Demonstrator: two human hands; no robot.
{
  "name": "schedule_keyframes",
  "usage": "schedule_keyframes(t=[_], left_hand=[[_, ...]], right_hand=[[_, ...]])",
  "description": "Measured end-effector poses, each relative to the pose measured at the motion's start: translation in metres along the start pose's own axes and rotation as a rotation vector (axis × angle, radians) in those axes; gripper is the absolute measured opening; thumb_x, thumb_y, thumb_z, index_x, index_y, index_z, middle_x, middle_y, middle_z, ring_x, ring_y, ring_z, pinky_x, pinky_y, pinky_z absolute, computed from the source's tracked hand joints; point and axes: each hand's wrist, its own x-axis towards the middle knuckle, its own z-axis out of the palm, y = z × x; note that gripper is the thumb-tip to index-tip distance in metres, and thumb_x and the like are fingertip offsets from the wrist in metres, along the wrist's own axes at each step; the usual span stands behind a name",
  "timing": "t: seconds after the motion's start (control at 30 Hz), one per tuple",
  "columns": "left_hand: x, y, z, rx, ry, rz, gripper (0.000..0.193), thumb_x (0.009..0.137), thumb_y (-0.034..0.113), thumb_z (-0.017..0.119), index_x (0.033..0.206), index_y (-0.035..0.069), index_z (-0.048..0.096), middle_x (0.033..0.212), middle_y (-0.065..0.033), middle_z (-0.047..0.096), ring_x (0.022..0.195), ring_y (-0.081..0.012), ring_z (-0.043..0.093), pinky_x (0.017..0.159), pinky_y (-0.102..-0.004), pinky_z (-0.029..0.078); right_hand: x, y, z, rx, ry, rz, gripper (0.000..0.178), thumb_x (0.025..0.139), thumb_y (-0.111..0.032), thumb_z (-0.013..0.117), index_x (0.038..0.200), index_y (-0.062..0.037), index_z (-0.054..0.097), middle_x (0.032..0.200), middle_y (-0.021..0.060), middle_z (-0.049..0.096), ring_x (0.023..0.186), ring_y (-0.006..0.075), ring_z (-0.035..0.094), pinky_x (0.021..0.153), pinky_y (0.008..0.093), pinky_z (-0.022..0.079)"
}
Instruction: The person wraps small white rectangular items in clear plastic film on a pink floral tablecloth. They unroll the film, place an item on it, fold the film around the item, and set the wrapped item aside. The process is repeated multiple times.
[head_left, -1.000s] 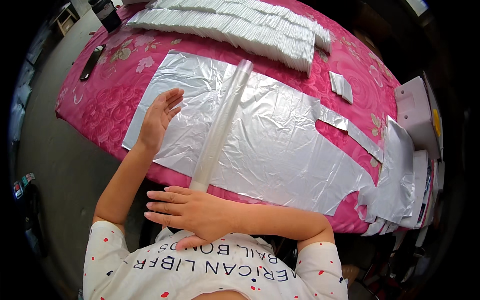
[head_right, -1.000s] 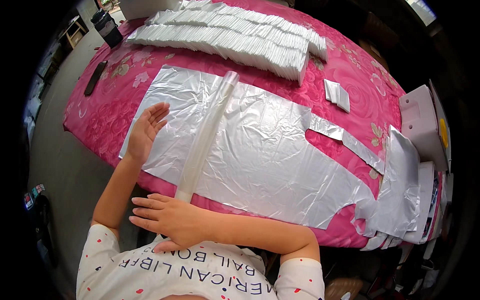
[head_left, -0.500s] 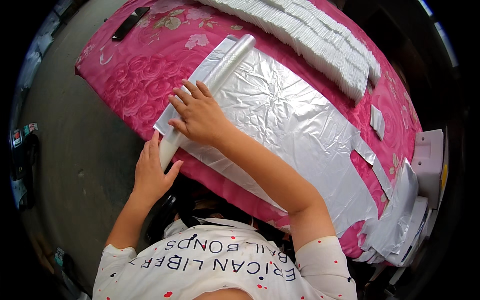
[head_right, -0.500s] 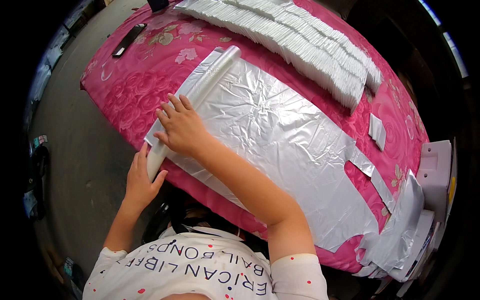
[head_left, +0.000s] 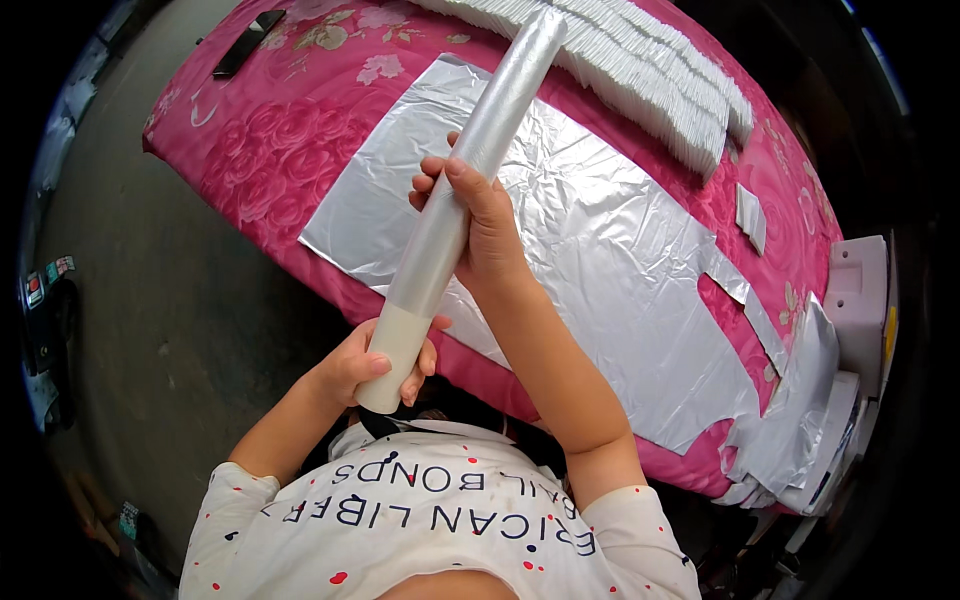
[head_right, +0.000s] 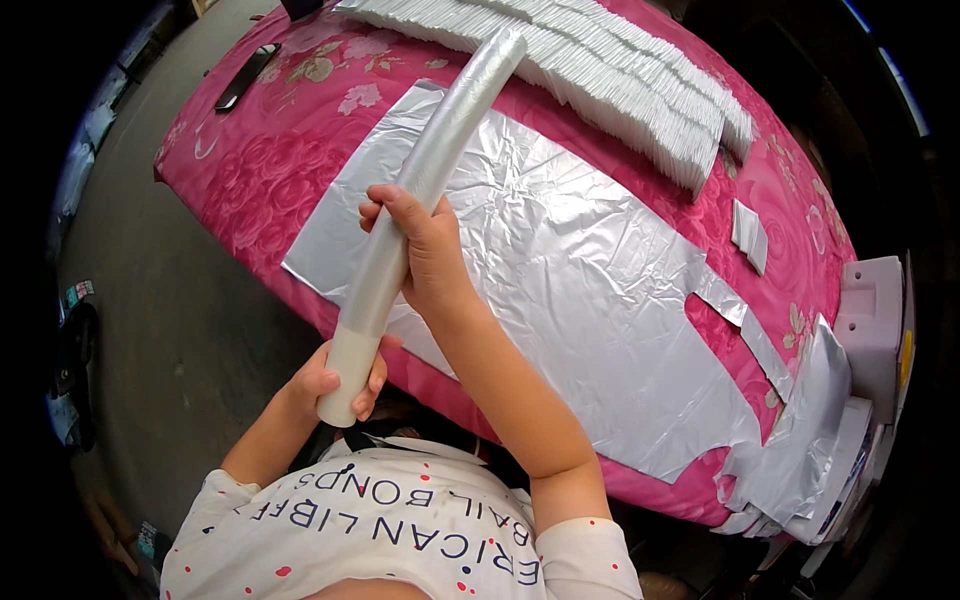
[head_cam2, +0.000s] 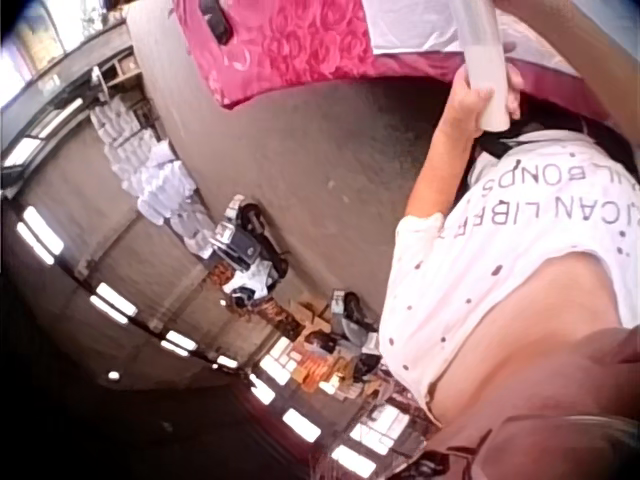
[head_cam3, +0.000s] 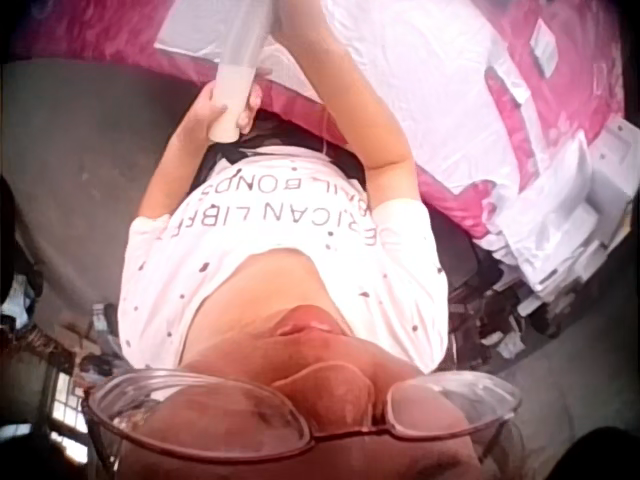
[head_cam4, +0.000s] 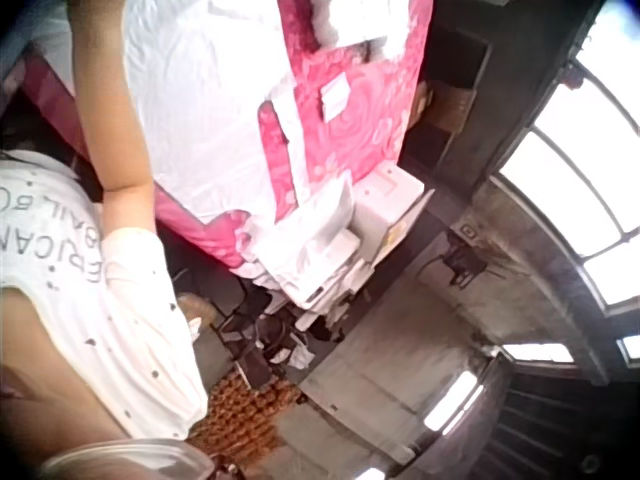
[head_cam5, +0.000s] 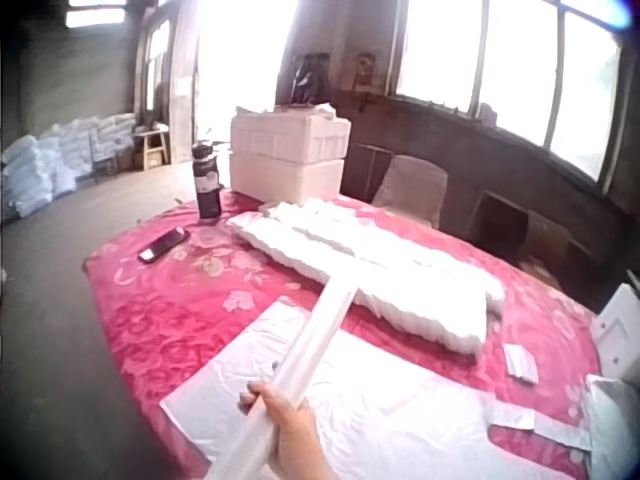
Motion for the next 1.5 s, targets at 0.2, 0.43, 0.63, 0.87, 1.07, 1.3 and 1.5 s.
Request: schedule_keyframes(t=[0.2, 0.43, 0.63, 0.87, 1.07, 1.3, 1.5], left_hand=[[0.028, -0.02, -0.001, -0.371, -0.357, -0.232, 0.078, 0.07, 0.032, 0.072, 0.127, -0.008, 0.037, 0.091, -0.0124, 0.056, 0.067, -0.0167, 0.06, 0.064, -0.0299, 0.055], [0.061, -0.034, 0.023, 0.821, 0.284, 0.022, 0.043, 0.089, 0.028, 0.055, 0.122, 0.001, 0.044, 0.105, -0.0098, 0.054, 0.085, -0.0136, 0.057, 0.078, -0.0323, 0.049], [0.045, -0.042, 0.025, 0.595, 0.114, -0.346, 0.054, 0.085, 0.046, 0.056, 0.114, 0.001, 0.05, 0.075, -0.0057, 0.056, 0.062, -0.0114, 0.056, 0.056, -0.0266, 0.048], [0.01, -0.027, 0.001, 0.337, 0.018, -0.753, 0.065, 0.074, 0.053, 0.067, 0.111, 0.001, 0.055, 0.068, -0.0046, 0.055, 0.055, -0.0114, 0.055, 0.052, -0.0263, 0.048], [-0.002, -0.033, -0.001, 0.429, 0.0, -0.768, 0.061, 0.075, 0.042, 0.071, 0.115, 0.0, 0.051, 0.069, -0.0039, 0.054, 0.058, -0.0103, 0.054, 0.055, -0.0261, 0.047], [-0.001, -0.03, -0.003, 0.352, -0.026, -0.774, 0.061, 0.076, 0.04, 0.071, 0.116, -0.001, 0.051, 0.068, -0.0037, 0.054, 0.058, -0.0102, 0.054, 0.055, -0.0262, 0.047], [-0.001, -0.029, -0.007, 0.272, -0.035, -0.816, 0.065, 0.073, 0.042, 0.072, 0.116, -0.001, 0.051, 0.071, -0.0045, 0.057, 0.06, -0.0101, 0.057, 0.058, -0.0255, 0.049]], right_hand=[[-0.044, -0.036, -0.018, -0.01, 0.083, -0.131, 0.06, 0.078, -0.02, 0.069, 0.122, -0.001, 0.032, 0.089, 0.0069, 0.053, 0.079, 0.0157, 0.058, 0.073, 0.0322, 0.051], [-0.085, -0.016, -0.043, -0.303, 0.305, -0.274, 0.05, 0.08, -0.015, 0.069, 0.116, 0.0012, 0.038, 0.086, 0.0069, 0.055, 0.081, 0.0149, 0.058, 0.073, 0.0296, 0.049], [-0.104, -0.039, -0.072, -0.215, 0.303, -0.168, 0.057, 0.078, -0.017, 0.071, 0.121, 0.0006, 0.038, 0.089, 0.0076, 0.056, 0.085, 0.0173, 0.059, 0.076, 0.0307, 0.048], [-0.129, -0.134, -0.159, -0.46, 0.558, -0.232, 0.053, 0.084, -0.027, 0.062, 0.124, 0.001, 0.041, 0.105, 0.0097, 0.058, 0.094, 0.0161, 0.056, 0.082, 0.0272, 0.044], [-0.141, -0.151, -0.176, -0.747, 0.53, -0.139, 0.035, 0.085, -0.029, 0.062, 0.108, -0.0029, 0.059, 0.095, 0.0029, 0.063, 0.079, 0.0072, 0.055, 0.067, 0.0196, 0.042], [-0.134, -0.144, -0.158, -0.957, 0.366, 0.059, 0.023, 0.086, -0.026, 0.062, 0.095, -0.0046, 0.063, 0.08, -0.0029, 0.06, 0.064, 0.0031, 0.05, 0.058, 0.0174, 0.038], [-0.132, -0.142, -0.168, -0.955, 0.241, 0.105, 0.015, 0.086, -0.02, 0.064, 0.082, -0.0055, 0.062, 0.069, -0.0047, 0.055, 0.06, 0.0031, 0.046, 0.054, 0.0185, 0.036]])
